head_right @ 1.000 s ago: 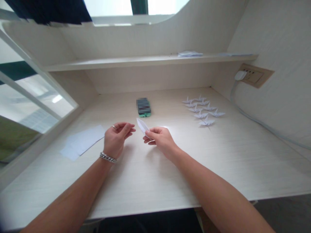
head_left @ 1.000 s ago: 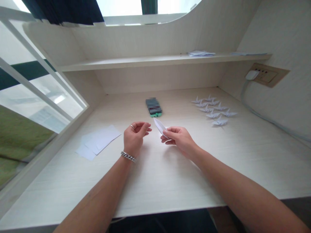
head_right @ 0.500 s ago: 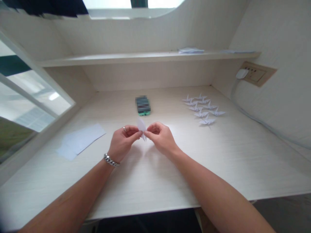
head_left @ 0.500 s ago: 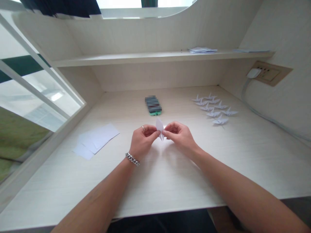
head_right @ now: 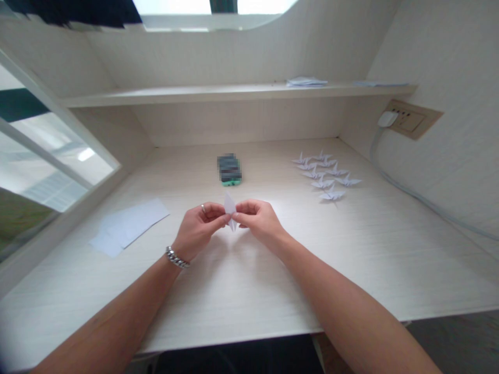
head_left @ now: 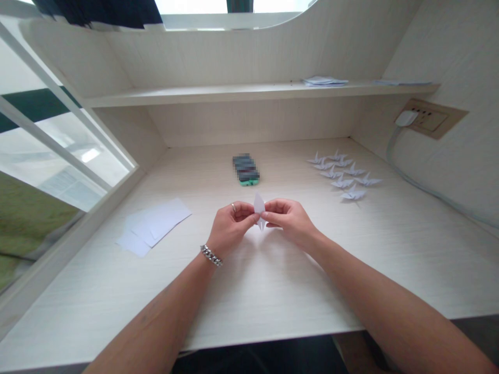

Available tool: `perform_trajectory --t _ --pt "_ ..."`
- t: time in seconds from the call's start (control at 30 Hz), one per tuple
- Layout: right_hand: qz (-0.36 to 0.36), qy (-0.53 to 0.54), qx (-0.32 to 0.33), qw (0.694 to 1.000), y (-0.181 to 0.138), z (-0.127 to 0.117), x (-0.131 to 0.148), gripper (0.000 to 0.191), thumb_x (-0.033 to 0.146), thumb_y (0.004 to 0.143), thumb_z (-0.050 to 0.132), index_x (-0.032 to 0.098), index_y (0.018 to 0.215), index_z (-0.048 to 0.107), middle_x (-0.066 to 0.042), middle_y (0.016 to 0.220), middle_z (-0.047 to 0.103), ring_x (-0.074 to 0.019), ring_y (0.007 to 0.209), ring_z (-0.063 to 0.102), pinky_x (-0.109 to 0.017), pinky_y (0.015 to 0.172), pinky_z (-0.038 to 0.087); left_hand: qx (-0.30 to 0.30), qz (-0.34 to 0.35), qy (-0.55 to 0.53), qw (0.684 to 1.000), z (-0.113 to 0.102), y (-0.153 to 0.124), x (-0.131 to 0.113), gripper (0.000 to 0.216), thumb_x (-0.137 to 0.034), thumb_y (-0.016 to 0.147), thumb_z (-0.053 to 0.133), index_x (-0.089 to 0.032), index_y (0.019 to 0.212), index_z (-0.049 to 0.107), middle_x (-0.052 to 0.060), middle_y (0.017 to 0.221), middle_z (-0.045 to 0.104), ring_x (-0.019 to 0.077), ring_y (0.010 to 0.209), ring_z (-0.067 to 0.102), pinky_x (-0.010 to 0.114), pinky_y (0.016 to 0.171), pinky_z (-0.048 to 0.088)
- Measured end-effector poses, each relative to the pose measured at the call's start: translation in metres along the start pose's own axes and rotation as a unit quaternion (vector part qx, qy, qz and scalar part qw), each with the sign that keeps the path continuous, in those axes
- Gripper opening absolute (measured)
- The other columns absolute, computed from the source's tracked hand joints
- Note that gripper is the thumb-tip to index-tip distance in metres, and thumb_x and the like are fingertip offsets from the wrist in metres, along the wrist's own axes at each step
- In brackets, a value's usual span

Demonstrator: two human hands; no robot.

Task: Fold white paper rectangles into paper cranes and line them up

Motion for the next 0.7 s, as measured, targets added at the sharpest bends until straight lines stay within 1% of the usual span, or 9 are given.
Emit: perform_trajectory --t 0.2,0.37,0.47,0.6,0.7 --pt "-0.006 -0.006 -0.003 1.000 -0.0001 -0.0006 0.0001 0.025 0.033 0.058 0.080 0.016 0.073 0.070 -0.002 0.072 0.069 -0.0138 0.066 0.061 -0.028 0.065 0.047 -0.005 0.011 0.007 1.000 -0.0009 0.0000 -0.0007 0.024 -0.028 0.063 0.081 -0.013 0.077 0.069 0.006 0.076 0.072 0.0159 0.069 0.067 0.028 0.069 0.054" --pt "0.004 0.009 0.001 1.000 0.0001 0.0013 -0.0018 0.027 0.031 0.060 0.079 0.018 0.082 0.072 -0.003 0.076 0.072 -0.0145 0.069 0.063 -0.028 0.065 0.047 0.004 0.016 0.006 1.000 0.0006 0.0004 -0.0012 0.022 -0.028 0.064 0.080 -0.013 0.077 0.069 0.005 0.076 0.072 0.0160 0.069 0.067 0.028 0.069 0.055" --pt "0.006 0.011 0.006 1.000 0.0004 0.0016 -0.0023 0.027 0.030 0.060 0.079 0.018 0.084 0.073 -0.003 0.076 0.072 -0.0144 0.069 0.063 -0.027 0.064 0.047 0.007 0.014 -0.003 1.000 0.0011 0.0002 -0.0008 0.022 -0.027 0.064 0.081 -0.014 0.077 0.070 0.005 0.076 0.073 0.0158 0.068 0.067 0.028 0.069 0.054" --pt "0.020 0.020 0.000 1.000 0.0001 -0.0005 -0.0034 0.025 0.029 0.058 0.080 0.018 0.080 0.073 -0.002 0.073 0.072 -0.0140 0.067 0.063 -0.027 0.064 0.047 0.000 0.006 -0.014 1.000 0.0001 -0.0005 -0.0013 0.020 -0.025 0.062 0.081 -0.013 0.074 0.071 0.005 0.074 0.072 0.0149 0.067 0.066 0.027 0.067 0.053" --pt "0.030 0.040 0.006 0.999 -0.0001 -0.0002 -0.0048 0.021 0.027 0.057 0.080 0.018 0.074 0.072 -0.002 0.071 0.071 -0.0147 0.067 0.064 -0.029 0.066 0.049 -0.005 -0.012 -0.025 1.000 -0.0002 -0.0011 -0.0008 0.018 -0.023 0.060 0.082 -0.014 0.072 0.071 0.004 0.071 0.072 0.0137 0.063 0.063 0.026 0.063 0.052"
Point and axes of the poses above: each hand's wrist, its own y-axis towards the middle knuckle, its own z-axis out of the palm, x = y × z, the point moved 8 cm from there along y, towards the middle knuckle
